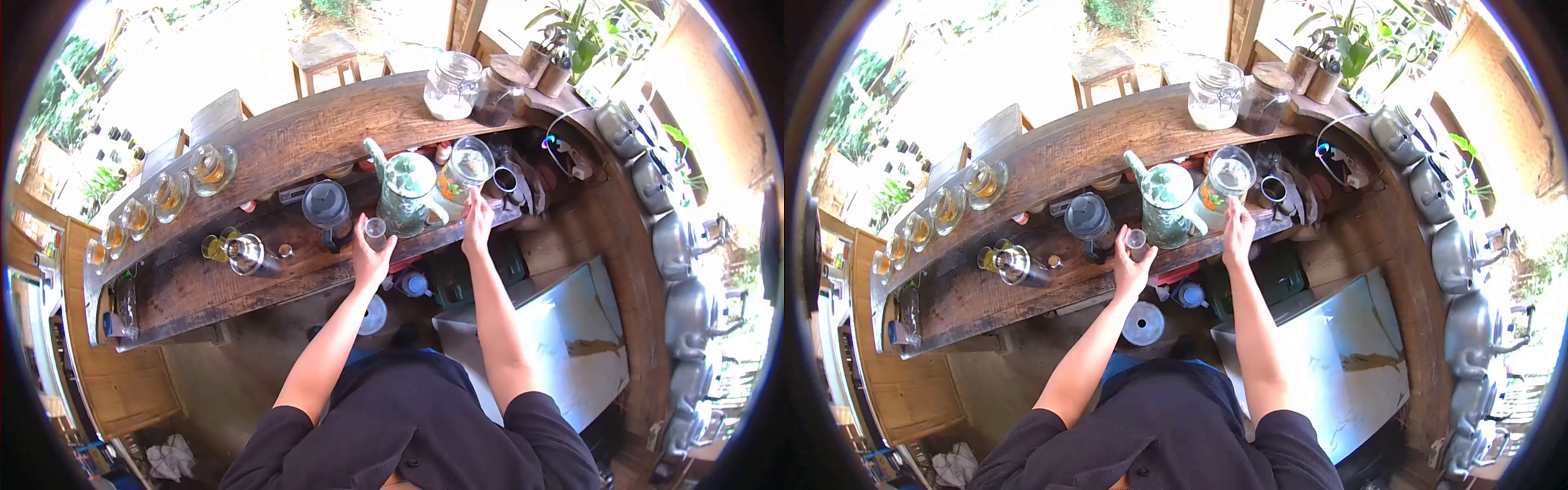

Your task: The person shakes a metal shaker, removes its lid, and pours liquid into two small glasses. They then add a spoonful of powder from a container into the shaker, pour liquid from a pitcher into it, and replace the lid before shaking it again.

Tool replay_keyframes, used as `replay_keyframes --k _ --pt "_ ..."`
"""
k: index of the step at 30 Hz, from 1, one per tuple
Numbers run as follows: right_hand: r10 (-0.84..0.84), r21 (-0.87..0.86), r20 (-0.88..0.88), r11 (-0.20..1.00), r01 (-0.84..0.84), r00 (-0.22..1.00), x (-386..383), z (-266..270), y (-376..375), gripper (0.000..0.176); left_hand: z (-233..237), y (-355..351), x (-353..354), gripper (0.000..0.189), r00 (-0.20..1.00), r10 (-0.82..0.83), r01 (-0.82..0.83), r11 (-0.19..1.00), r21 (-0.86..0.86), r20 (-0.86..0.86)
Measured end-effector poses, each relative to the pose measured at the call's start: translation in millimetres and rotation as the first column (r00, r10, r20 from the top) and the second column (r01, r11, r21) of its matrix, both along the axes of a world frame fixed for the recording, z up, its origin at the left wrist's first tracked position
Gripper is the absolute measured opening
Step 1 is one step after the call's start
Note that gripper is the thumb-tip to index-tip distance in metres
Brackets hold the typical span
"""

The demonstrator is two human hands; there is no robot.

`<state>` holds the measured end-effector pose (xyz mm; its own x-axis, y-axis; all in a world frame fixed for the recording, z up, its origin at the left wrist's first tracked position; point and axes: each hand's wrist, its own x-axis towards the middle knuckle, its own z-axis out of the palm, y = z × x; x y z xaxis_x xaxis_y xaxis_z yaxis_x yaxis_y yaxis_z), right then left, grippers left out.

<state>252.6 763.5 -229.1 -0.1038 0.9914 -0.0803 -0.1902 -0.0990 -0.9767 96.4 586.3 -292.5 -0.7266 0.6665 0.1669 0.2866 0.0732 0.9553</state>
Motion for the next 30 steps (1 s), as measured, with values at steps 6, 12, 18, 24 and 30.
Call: replay_keyframes --k 6,12,18,24,30 --pt "-0.129 0.006 0.002 0.992 0.129 0.992 -3 -8 5 0.048 19 2 10 0.040 0.995 0.076 -0.074 0.997 -0.035 0.063" --pt "-0.184 0.026 -0.014 0.982 0.185 0.983 2 -3 0 0.050 11 0 10 0.039 0.992 0.037 -0.044 0.998 0.053 0.123" --pt "-0.226 0.009 -0.030 0.974 0.226 0.974 31 -15 0 0.049 30 -19 8 0.040 0.994 -0.003 -0.006 0.997 0.082 0.110" --pt "-0.258 -0.075 -0.058 0.964 0.253 0.964 68 -8 -7 0.047 60 -39 21 0.042 0.996 -0.031 0.026 0.998 0.062 0.080" --pt "-0.176 0.048 0.019 0.983 0.175 0.984 131 -1 -32 0.049 90 -40 32 0.050 0.987 -0.157 0.156 0.985 0.071 0.013"
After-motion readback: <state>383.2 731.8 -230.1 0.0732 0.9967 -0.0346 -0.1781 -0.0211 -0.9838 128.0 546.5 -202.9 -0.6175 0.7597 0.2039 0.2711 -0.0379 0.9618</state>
